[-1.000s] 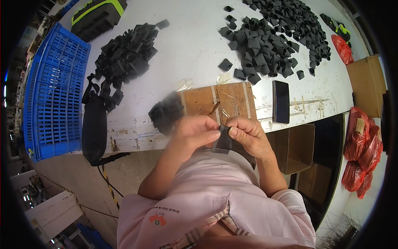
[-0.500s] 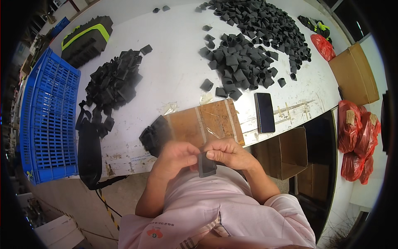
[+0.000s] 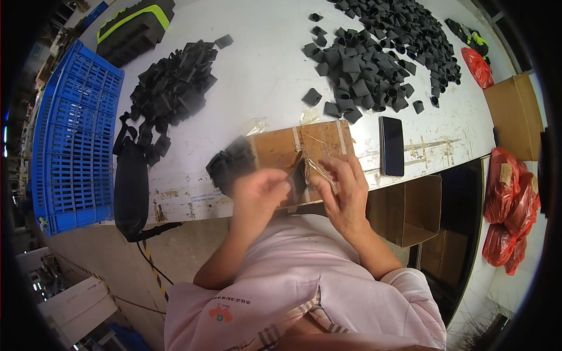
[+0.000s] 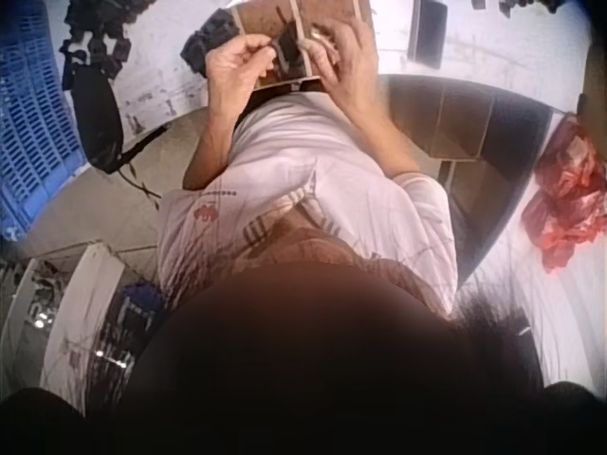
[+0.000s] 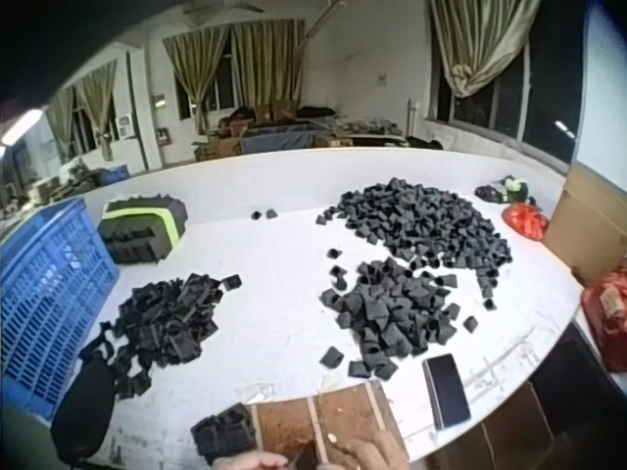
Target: The person is deburring small black rectangular parts by rubbing them against a fixed abrasive block on a workbench.
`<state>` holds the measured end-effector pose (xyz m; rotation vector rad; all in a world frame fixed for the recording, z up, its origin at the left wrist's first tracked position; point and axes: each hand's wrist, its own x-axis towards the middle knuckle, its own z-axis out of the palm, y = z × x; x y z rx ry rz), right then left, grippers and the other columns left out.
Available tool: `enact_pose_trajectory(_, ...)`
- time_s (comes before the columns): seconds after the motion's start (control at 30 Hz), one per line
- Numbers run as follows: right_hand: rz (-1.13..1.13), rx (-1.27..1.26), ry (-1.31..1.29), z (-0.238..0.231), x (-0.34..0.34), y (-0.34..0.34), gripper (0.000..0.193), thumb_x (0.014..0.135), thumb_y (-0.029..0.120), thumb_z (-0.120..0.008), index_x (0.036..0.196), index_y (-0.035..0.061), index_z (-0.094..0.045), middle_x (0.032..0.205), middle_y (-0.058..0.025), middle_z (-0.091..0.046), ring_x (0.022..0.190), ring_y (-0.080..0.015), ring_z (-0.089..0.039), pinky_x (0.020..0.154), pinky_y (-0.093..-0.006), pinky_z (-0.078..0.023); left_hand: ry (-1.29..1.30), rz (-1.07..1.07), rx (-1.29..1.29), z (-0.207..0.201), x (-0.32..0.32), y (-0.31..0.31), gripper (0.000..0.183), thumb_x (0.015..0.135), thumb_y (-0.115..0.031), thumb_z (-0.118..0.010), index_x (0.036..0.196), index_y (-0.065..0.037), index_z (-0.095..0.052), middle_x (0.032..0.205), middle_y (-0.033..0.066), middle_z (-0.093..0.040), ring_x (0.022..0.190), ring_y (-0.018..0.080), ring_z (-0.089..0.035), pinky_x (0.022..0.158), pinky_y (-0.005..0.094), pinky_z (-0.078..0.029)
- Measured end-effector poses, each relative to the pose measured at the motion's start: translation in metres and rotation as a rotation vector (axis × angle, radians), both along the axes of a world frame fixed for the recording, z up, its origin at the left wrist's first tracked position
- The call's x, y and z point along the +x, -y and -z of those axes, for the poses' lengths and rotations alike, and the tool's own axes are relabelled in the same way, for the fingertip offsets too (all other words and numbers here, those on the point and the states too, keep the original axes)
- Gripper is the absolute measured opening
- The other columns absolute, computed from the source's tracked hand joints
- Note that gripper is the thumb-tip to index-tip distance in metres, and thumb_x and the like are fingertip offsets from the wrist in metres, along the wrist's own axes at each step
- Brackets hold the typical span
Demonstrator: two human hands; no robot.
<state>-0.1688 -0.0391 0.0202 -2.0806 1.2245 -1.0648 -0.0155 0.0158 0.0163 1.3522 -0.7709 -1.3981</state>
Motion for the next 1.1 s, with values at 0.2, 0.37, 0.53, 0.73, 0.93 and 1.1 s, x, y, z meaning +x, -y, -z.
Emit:
enact_pose_trajectory(0.2,-0.176,0.150,0.220,0.007,0.012,-0.012,0.018,0.068,0.003,-0.067,0.083,-0.0013,-0.058,0.075,-0.0126,-0.052,0.061,-0.0246,-0.053,0.051,-0.0331,-0.044,0.472,-0.191,-0.367,0.007,-0.025,-0.005,0.008,0.077,0.007,-0.057,0.084,0.004,-0.056,0.070,0.0026,-0.058,0.056,0.0048,-0.052,0.050,0.0181,-0.043)
enact_pose_trajectory(0.37,-0.093,-0.129,0.073,0.016,0.021,-0.009,0.018,0.067,-0.003,-0.061,0.085,-0.0012,-0.058,0.070,-0.0118,-0.049,0.059,-0.0270,-0.052,0.051,-0.0340,-0.043,0.563,-0.446,-0.382,0.027,-0.032,-0.002,0.013,0.074,0.009,-0.057,0.086,0.004,-0.056,0.067,0.0077,-0.058,0.048,0.0057,-0.050,0.042,0.0184,-0.039)
enact_pose_trajectory(0.53,-0.185,0.628,0.658,0.017,0.016,-0.001,0.006,0.076,0.000,-0.059,0.081,-0.0027,-0.059,0.073,-0.0043,-0.057,0.060,-0.0123,-0.053,0.050,-0.0264,-0.042,-0.840,-0.080,-0.095,0.006,0.000,0.007,0.014,0.076,0.004,-0.054,0.089,0.002,-0.055,0.080,0.0070,-0.059,0.053,0.0066,-0.051,0.045,0.0218,-0.041)
enact_pose_trajectory(0.73,-0.350,1.441,1.095,0.003,0.003,0.006,0.006,0.078,0.010,-0.063,0.077,0.0047,-0.060,0.068,0.0017,-0.055,0.056,-0.0044,-0.044,0.049,-0.0172,-0.033,0.310,-0.358,-0.402,-0.005,-0.028,0.006,0.013,0.075,0.007,-0.051,0.087,0.004,-0.051,0.073,0.0041,-0.054,0.043,0.0030,-0.039,0.038,0.0185,-0.031)
enact_pose_trajectory(0.93,-0.464,1.042,0.694,-0.037,0.011,0.025,0.023,0.088,0.024,-0.051,0.073,0.0062,-0.053,0.064,0.0056,-0.045,0.053,-0.0029,-0.034,0.047,-0.0173,-0.026,-1.396,-0.036,-0.091,-0.021,0.003,0.024,0.019,0.081,0.004,-0.039,0.098,0.005,-0.047,0.076,0.0166,-0.056,0.032,0.0058,-0.036,0.031,0.0188,-0.027)
enact_pose_trajectory(1.1,-0.614,1.109,0.699,-0.008,0.016,0.052,0.025,0.087,0.028,-0.052,0.074,0.0065,-0.051,0.063,0.0054,-0.043,0.052,-0.0022,-0.033,0.045,-0.0162,-0.026,-1.219,-0.051,-0.152,-0.003,0.012,0.029,0.017,0.085,0.001,-0.038,0.099,0.002,-0.047,0.074,0.0076,-0.056,0.029,0.0039,-0.029,0.030,0.0182,-0.021)
